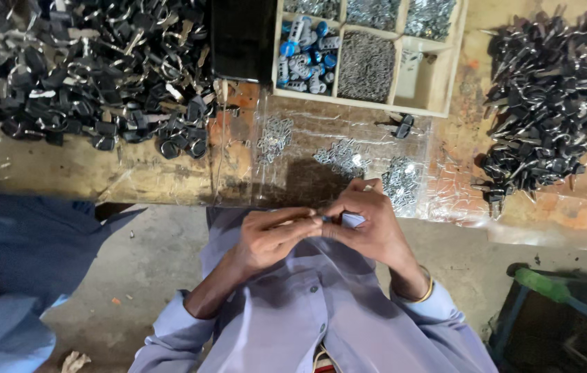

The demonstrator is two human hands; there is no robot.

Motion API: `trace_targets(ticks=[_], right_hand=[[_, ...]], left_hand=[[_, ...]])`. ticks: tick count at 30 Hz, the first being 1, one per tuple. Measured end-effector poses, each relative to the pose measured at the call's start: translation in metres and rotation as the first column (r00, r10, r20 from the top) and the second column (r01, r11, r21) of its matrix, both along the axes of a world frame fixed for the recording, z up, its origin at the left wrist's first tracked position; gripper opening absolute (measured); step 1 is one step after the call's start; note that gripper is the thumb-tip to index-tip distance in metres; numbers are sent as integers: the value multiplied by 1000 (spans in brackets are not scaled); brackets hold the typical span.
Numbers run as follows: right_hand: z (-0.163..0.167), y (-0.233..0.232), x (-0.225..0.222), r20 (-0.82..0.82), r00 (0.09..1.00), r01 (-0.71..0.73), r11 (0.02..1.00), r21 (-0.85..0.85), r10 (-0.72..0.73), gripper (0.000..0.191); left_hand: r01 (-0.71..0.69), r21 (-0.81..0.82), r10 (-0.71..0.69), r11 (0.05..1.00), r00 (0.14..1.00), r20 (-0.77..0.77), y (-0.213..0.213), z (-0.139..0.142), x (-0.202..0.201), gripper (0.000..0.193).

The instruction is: The person sits at a workbench covered with piles of key blanks and a compartment tray of small metal pins and blue plastic key heads. They pick up a key blank, insert small metal components into the plastic key head by hand, and place the finished key back on the table, repeating this assembly cycle throughout the clip.

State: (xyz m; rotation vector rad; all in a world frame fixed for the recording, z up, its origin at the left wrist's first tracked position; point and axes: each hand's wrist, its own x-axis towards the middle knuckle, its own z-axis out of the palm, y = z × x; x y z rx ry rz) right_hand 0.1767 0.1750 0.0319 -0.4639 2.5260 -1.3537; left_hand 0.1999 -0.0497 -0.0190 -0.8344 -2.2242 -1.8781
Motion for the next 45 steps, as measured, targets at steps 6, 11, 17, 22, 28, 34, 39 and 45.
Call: trace_targets(ticks=[6,11,17,22,28,34,39,45], right_hand=[[31,37,-35,-197,943,314,912,265,-268,32],[27,64,-52,-477,831,468,824,320,-287,26],[-5,76,-20,203,876,395,409,-823,-437,17],[-22,59,8,401,909,410,415,-812,-115,19],[-15,33,13,402,874,481,611,-629,-274,21],[-4,8,27,223,859,509,728,-460,-460,19],[-12,-1,33,73,849,509,773,-380,-523,18],[-17,-13,27,119,916,382,739,-556,-383,19]], left_hand=[[12,5,-12,1000,1000,14,12,13,-12,35],[-136,30,133,990,988,81,25,21,-12,31],[-152,186,93,971,952,293,34,21,-13,21],[-173,194,100,966,936,338,37,17,-14,19],[-186,179,121,966,938,324,35,15,-14,21],[-216,166,164,962,946,279,36,11,-12,24],[-223,163,186,961,958,217,32,7,-10,23],[-242,140,223,960,965,140,34,5,-7,25]])
